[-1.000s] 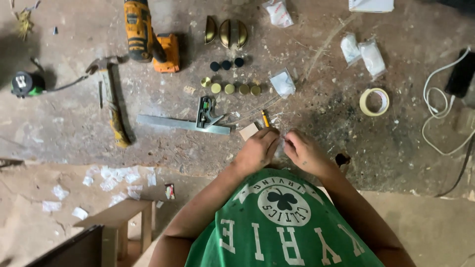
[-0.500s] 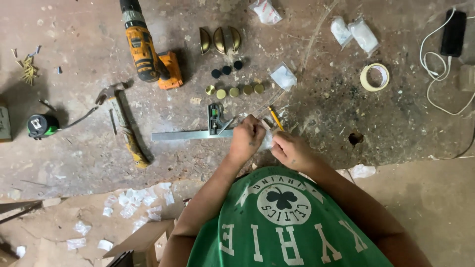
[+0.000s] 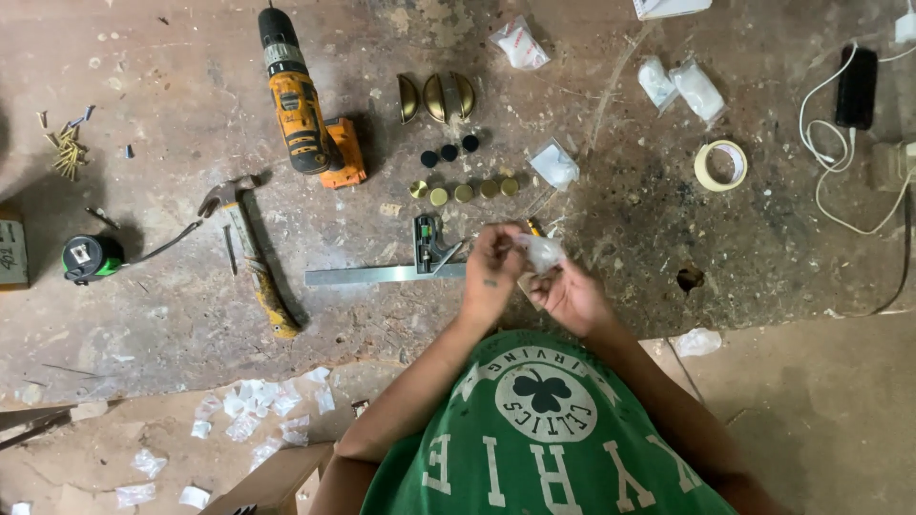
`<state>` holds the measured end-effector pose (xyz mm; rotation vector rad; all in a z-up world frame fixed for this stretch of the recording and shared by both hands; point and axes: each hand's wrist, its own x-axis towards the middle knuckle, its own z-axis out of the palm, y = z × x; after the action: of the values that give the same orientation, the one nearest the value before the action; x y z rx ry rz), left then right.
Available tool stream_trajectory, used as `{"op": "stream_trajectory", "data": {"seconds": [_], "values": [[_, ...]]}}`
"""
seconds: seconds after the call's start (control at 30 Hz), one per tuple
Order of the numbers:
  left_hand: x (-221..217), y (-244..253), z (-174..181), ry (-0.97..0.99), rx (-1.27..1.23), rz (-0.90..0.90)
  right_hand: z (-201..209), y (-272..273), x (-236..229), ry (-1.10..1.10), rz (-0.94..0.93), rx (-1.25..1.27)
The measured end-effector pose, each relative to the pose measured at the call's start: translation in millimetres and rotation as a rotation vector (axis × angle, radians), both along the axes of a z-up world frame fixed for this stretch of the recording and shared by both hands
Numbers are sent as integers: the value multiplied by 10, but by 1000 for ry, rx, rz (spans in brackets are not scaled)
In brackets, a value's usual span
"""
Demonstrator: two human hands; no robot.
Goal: The person organizes hardware components on a workbench by opening small plastic bags and arranging the metal pieces on the table.
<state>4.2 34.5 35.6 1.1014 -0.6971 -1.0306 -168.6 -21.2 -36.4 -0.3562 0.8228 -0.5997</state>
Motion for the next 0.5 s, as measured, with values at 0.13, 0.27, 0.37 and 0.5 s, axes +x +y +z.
{"op": "stream_trajectory", "data": {"seconds": [0.13,0.27,0.37,0.5], "values": [[107,-142,86,-654,-329,151,136,-207,-24,6,-67,-69],[129,-261,48,-975,-379,222,223,-239,26,56,-115,-156],[174,-275,176,-789,-412,163,599,-336,104,155,-206,-260],[91,-197,70,13,-285,-31,1104,-319,157,530,-344,-676]]}}
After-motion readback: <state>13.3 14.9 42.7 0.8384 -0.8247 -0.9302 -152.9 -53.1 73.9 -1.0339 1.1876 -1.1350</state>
